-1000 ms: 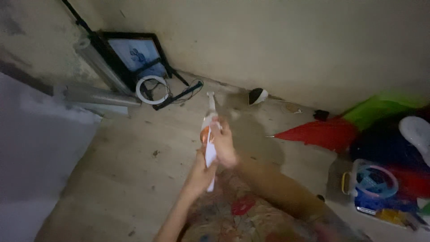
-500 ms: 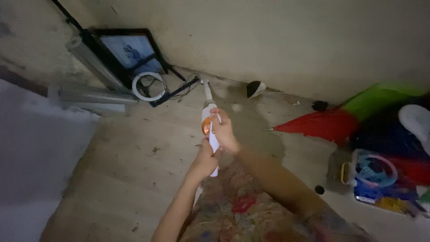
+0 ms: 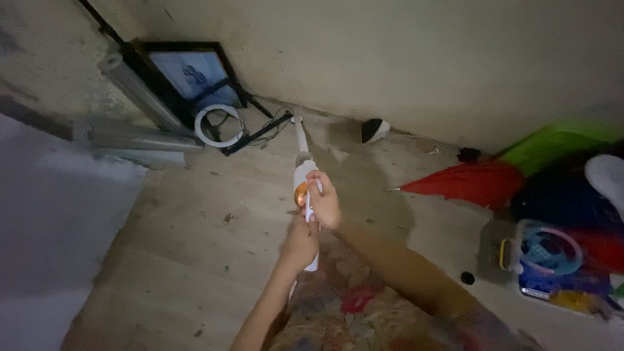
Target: Vacuum the floor with a handheld vacuum cleaner.
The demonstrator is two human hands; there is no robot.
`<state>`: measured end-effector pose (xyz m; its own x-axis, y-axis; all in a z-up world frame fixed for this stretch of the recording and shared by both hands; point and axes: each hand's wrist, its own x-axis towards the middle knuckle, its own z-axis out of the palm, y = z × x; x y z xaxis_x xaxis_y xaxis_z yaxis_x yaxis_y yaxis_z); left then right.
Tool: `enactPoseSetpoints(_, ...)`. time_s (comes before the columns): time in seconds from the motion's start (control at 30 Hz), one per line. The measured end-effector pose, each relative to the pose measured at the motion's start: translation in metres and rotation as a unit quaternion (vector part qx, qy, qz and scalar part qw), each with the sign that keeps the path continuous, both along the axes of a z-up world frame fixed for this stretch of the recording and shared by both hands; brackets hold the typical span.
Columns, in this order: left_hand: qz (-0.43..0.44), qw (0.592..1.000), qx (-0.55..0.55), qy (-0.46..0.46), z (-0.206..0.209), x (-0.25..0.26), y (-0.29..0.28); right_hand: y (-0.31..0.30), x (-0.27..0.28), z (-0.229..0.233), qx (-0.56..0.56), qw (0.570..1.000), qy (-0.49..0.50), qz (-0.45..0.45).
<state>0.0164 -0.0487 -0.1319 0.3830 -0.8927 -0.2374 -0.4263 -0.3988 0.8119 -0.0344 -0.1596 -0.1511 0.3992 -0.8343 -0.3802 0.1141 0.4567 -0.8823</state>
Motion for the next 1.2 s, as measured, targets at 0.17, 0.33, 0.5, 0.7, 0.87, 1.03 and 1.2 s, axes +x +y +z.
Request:
enactPoseSetpoints(0.17, -0.004, 0.999, 0.048, 0.018, -0.002, 0.007, -0.011, -0.009, 0.007, -0.023, -0.061, 0.997, -0.036, 0.006)
enactPoseSetpoints(0.33, 0.022, 0.998, 0.051, 0.019, -0.020, -0.002, -0.001, 0.001, 0.003, -0.028, -0.124, 0.992, 0.035, -0.016)
enactPoseSetpoints(0.5, 0.021, 0.999, 0.040, 0.013, -0.016, -0.037, 0.031, 0.035, -0.033, -0.014, -0.027, 0.999, 0.020, 0.008)
enactPoseSetpoints(0.7, 0.025, 0.995, 0.090, -0.022, -0.010, -0.092, 0.078, 0.074, -0.085, -0.007, -0.006, 0.998, 0.044, 0.049)
enactPoseSetpoints(0.87, 0.006, 0.986, 0.158, -0.041, 0.035, -0.143, 0.128, 0.122, -0.137, -0.027, -0.029, 0.999, -0.006, 0.030)
enactPoseSetpoints(1.03, -0.012, 0.984, 0.174, -0.026, 0.041, -0.181, 0.183, 0.177, -0.190, 0.028, 0.031, 0.997, 0.003, 0.067)
enactPoseSetpoints(1.2, 0.005, 0.995, 0.097, 0.019, 0.044, -0.201, 0.213, 0.196, -0.206, -0.002, -0.099, 0.989, -0.038, 0.099)
